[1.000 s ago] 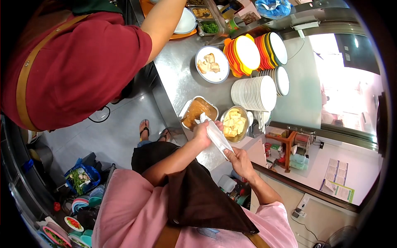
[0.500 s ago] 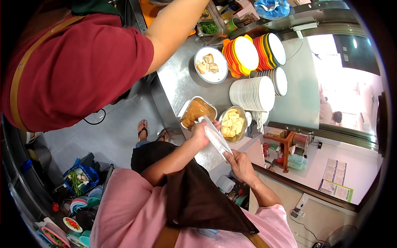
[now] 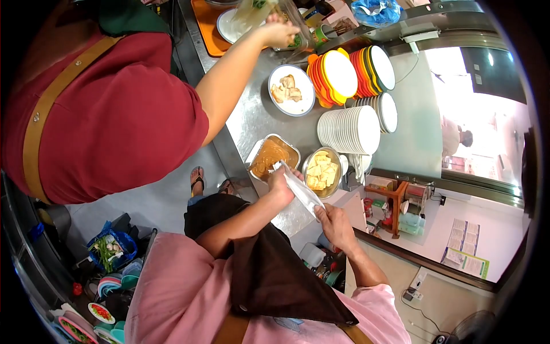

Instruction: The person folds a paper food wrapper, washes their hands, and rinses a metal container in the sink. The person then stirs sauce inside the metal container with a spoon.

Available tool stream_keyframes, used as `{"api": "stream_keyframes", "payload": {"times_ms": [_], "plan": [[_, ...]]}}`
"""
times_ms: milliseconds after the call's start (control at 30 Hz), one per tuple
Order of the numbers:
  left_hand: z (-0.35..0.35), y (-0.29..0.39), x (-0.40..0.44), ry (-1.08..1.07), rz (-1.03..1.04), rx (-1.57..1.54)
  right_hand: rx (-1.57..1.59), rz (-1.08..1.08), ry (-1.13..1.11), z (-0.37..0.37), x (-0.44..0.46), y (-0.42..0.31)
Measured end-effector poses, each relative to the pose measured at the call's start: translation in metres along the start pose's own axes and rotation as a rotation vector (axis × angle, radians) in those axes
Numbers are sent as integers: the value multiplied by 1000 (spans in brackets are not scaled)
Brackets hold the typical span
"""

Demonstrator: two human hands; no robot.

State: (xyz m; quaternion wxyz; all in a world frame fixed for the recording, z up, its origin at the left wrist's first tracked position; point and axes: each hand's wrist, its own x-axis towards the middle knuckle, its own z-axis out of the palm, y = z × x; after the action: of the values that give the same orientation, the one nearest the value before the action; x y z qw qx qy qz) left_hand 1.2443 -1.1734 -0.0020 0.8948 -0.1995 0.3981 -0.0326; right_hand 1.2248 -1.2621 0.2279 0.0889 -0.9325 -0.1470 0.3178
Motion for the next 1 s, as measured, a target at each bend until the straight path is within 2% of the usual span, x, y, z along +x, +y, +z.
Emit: {"api": "stream_keyframes", "payload": {"times_ms": [100,200,300,433,533,733,833,1000], "plan": [[31,-5,-49,-36,-50,43,11,13,3,-7,9,-4],[20,-26,-60,-193,-100,59,80,-21,-27,-7,17,-1],[32,-32,-87,-167,-130,54,155,45,-60,1,26,24],[33,-34,-90,-210,-139,80,434,289,-162,-17,18,15],[37,-34,-93,-190,-132,86,738,328,-200,-19,10,13],[40,-42,-97,-136,-113,112,504,249,-141,-2,11,23],[31,-47,-86,-135,-91,125,108,36,45,11,12,29],[33,-48,-85,-83,-64,127,47,32,116,13,10,18]]}}
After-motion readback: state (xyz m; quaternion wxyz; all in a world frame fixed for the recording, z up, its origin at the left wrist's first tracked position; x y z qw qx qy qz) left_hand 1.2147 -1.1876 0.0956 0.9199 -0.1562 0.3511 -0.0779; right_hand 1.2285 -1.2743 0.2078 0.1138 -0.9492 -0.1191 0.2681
